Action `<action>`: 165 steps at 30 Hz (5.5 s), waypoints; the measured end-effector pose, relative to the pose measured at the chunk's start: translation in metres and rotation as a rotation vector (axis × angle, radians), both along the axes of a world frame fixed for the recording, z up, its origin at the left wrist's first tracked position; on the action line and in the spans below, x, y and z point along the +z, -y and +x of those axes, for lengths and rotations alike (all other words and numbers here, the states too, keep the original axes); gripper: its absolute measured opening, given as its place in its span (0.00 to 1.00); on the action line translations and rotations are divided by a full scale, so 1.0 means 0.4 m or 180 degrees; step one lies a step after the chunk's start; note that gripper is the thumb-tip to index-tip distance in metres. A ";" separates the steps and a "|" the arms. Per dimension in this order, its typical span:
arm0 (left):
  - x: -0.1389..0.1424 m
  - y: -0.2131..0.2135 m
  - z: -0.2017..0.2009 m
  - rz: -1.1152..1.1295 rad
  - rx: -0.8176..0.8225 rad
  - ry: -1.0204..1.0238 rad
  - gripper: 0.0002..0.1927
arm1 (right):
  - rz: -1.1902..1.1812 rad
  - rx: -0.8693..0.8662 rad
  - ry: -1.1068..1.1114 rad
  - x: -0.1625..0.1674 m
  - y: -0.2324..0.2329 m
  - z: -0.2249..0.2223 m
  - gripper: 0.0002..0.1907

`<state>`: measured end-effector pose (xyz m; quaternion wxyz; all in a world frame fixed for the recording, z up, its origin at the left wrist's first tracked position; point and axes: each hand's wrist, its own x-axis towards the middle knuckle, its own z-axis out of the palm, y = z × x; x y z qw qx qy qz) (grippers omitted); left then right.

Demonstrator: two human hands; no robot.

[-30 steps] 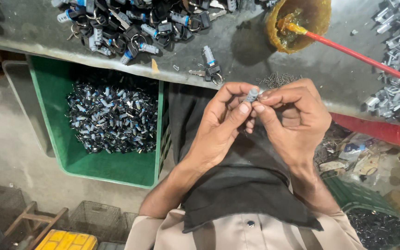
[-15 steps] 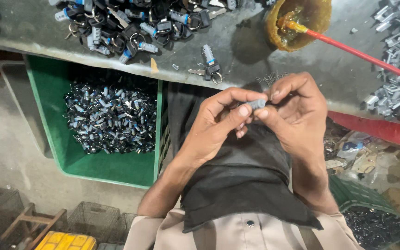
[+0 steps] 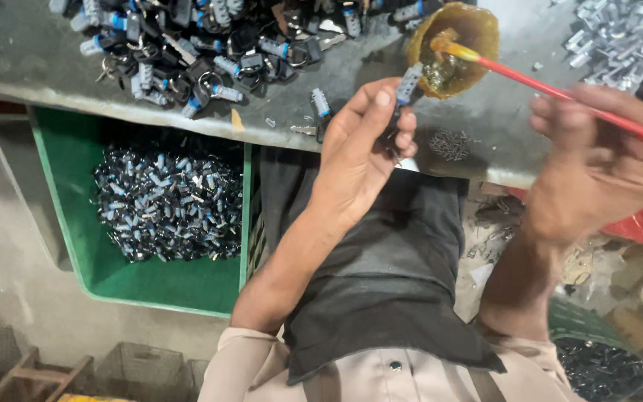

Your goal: The person picks a small lock body from a pile on the workbench, uses a red stick to apply a sticky amber substance from a bowl onto the component, presses and fits the parts together by hand, and drops the finished piece into a green bin below the bench, repeating the cycle.

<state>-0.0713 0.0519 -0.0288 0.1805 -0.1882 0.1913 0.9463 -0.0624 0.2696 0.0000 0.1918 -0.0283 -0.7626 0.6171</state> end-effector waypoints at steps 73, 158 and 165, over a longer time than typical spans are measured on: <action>0.075 0.050 0.020 -0.4130 -0.1026 -0.1666 0.04 | -0.0242 0.0663 0.1205 -0.079 0.164 0.090 0.07; 0.042 0.007 0.026 0.0465 -0.0132 -0.0171 0.11 | -0.0558 -0.0132 -0.0165 -0.033 -0.045 0.056 0.10; 0.013 0.008 0.038 0.0320 -0.0113 -0.0167 0.11 | -0.0518 0.0060 -0.0108 -0.020 -0.043 0.054 0.10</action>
